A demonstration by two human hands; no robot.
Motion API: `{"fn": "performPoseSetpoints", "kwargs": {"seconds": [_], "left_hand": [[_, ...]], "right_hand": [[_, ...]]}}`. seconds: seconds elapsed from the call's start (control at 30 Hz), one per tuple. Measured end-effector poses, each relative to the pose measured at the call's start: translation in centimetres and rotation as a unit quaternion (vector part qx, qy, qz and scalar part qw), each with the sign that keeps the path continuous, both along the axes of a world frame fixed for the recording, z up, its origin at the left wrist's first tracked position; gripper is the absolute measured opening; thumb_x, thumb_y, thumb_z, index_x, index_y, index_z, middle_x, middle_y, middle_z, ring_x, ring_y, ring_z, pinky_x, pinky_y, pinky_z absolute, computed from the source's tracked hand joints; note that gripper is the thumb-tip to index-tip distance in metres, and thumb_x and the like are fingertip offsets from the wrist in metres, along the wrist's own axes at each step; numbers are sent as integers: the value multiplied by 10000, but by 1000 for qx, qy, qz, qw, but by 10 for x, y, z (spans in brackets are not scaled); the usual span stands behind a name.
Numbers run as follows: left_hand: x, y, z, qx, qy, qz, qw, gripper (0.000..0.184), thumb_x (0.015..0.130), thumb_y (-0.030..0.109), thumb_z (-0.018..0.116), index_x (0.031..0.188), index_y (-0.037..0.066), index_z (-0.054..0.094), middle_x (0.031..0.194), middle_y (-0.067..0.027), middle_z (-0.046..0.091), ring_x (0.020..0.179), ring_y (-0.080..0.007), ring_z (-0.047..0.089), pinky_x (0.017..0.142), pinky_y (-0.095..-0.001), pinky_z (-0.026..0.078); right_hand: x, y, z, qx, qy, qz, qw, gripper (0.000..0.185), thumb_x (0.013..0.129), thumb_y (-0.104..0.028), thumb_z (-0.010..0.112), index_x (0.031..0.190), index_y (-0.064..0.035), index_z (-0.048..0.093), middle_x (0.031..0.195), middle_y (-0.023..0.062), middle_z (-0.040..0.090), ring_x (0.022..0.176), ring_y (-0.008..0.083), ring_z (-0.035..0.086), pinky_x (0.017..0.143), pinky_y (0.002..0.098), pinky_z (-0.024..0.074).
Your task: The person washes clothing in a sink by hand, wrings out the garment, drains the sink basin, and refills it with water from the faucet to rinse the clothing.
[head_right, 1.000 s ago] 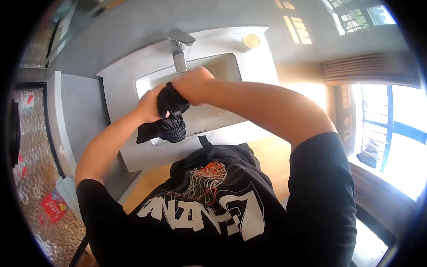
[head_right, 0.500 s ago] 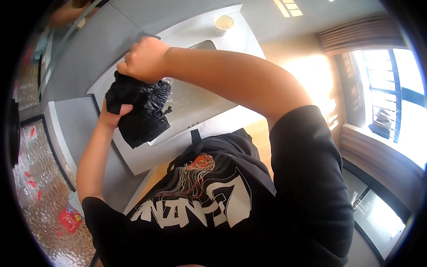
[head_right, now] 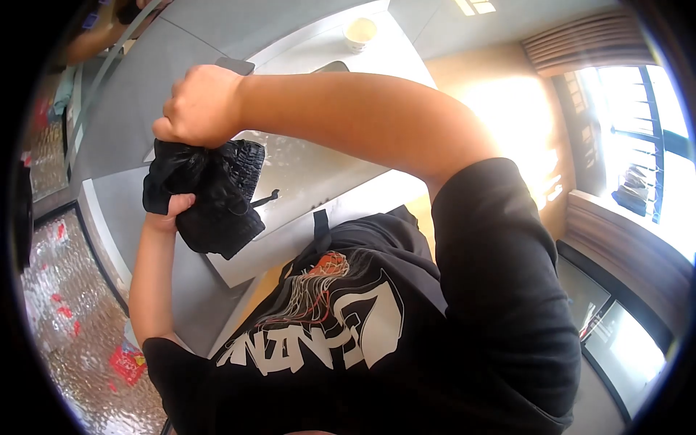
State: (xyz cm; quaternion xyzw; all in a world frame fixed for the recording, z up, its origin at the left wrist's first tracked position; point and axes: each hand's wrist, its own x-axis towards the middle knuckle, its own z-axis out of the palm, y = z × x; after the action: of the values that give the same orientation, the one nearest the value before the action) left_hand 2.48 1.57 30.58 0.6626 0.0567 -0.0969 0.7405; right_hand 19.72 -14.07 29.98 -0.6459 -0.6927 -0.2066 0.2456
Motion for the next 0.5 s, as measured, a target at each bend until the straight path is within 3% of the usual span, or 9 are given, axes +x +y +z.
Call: {"fn": "performPoseSetpoints", "kwargs": {"seconds": [0.23, 0.43, 0.5], "left_hand": [[-11, 2, -11, -7, 45, 32, 998, 750, 596, 42, 669, 1335, -22, 557, 1312, -107, 612, 1241, -247, 557, 1122, -359, 377], [-13, 0, -22, -31, 14, 39, 999, 746, 602, 51, 708, 1330, -27, 563, 1303, -107, 619, 1224, -246, 567, 1108, -360, 391], [-13, -6, -21, -47, 7, 49, 998, 740, 603, 51, 712, 1324, -30, 567, 1306, -109, 617, 1232, -248, 561, 1109, -361, 390]], "right_hand": [[0, 2, -6, 13, 10, 14, 1000, 179, 704, -190, 666, 801, -85, 559, 685, 50, 580, 673, 280, 626, 572, 396, 511], [-1, -2, -6, -2, 8, 12, 1000, 173, 711, -193, 658, 799, -85, 555, 678, 50, 571, 663, 279, 621, 560, 398, 504], [-1, -3, -1, -46, 3, 7, 999, 192, 738, -190, 667, 880, -86, 590, 735, 66, 629, 711, 297, 655, 577, 411, 531]]}}
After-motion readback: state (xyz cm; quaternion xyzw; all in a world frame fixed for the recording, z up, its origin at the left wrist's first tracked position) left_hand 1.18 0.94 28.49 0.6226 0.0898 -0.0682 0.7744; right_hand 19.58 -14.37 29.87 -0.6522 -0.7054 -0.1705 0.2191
